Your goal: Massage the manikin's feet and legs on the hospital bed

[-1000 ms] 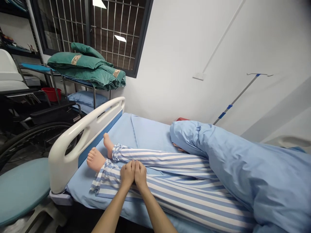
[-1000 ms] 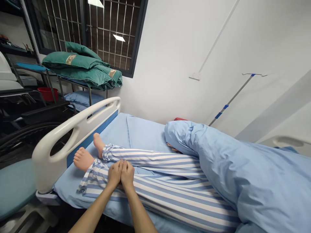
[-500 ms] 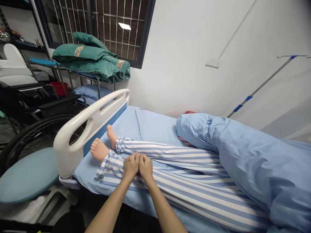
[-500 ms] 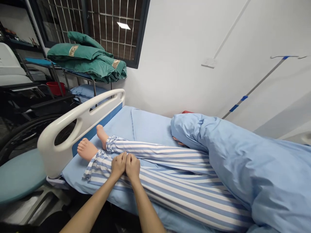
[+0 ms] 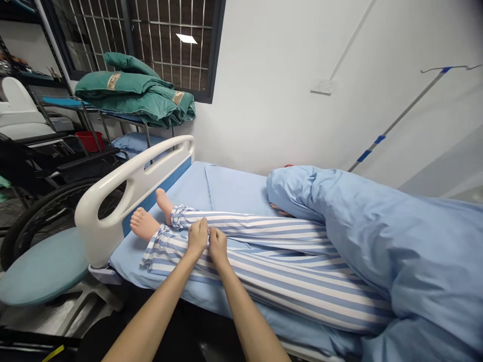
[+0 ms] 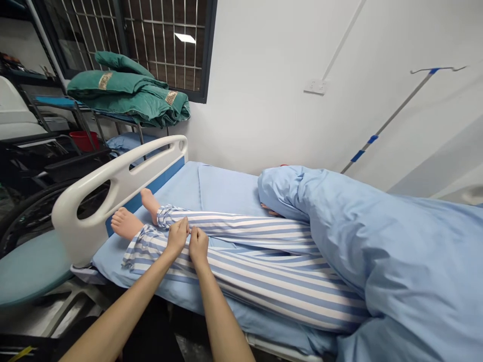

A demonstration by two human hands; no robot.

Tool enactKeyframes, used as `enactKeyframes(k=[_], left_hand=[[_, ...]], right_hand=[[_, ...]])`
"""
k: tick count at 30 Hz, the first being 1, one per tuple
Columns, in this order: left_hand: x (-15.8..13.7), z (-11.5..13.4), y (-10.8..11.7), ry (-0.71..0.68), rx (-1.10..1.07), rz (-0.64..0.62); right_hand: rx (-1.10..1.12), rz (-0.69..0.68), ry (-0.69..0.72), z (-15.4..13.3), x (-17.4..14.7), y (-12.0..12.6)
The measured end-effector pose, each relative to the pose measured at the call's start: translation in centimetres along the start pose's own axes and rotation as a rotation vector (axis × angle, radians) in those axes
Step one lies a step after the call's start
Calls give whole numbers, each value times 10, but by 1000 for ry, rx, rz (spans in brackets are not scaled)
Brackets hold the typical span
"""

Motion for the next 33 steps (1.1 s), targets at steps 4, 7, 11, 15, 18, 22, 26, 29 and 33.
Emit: enactKeyframes(k=[4,7,11,15,18,22,26,29,33], left_hand=[[-3,-2,-12,43,-31,40],[-9,-19,-22,41,150,-20],[-12,-30,-26,28,287,-85],[-13,-29,-25,20,341,-84],[-14,-28,-24,11,378,-82],[-17,-27,-22,-9,398,-109],[-18,-25,-20,9,424,-135],[-19,-23,-20,8,464,-141],[-21,-21,-21,-17,516,-155]], right_hand=[[86,6,-19,4,2,1],[66,24,-33,6,1,0],[-7,56,-40,3,-1,0],[-26,61,-42,2,-3,-2],[-20,62,-42,3,-4,-2],[-19,-49,-31,-4,-2,7],[-75,-157,52,-20,1,26],[-52,-139,44,-17,2,32],[-90,-59,2,6,2,28]])
Point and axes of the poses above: each hand's wrist, its own x-axis towards the middle knuckle, its own y-axis out of the back of the hand, z = x × y, the point moved 2 cm from there along x, towards the middle knuckle, and after that the axes turned 7 degrees about -y, right-handed, at the moved point
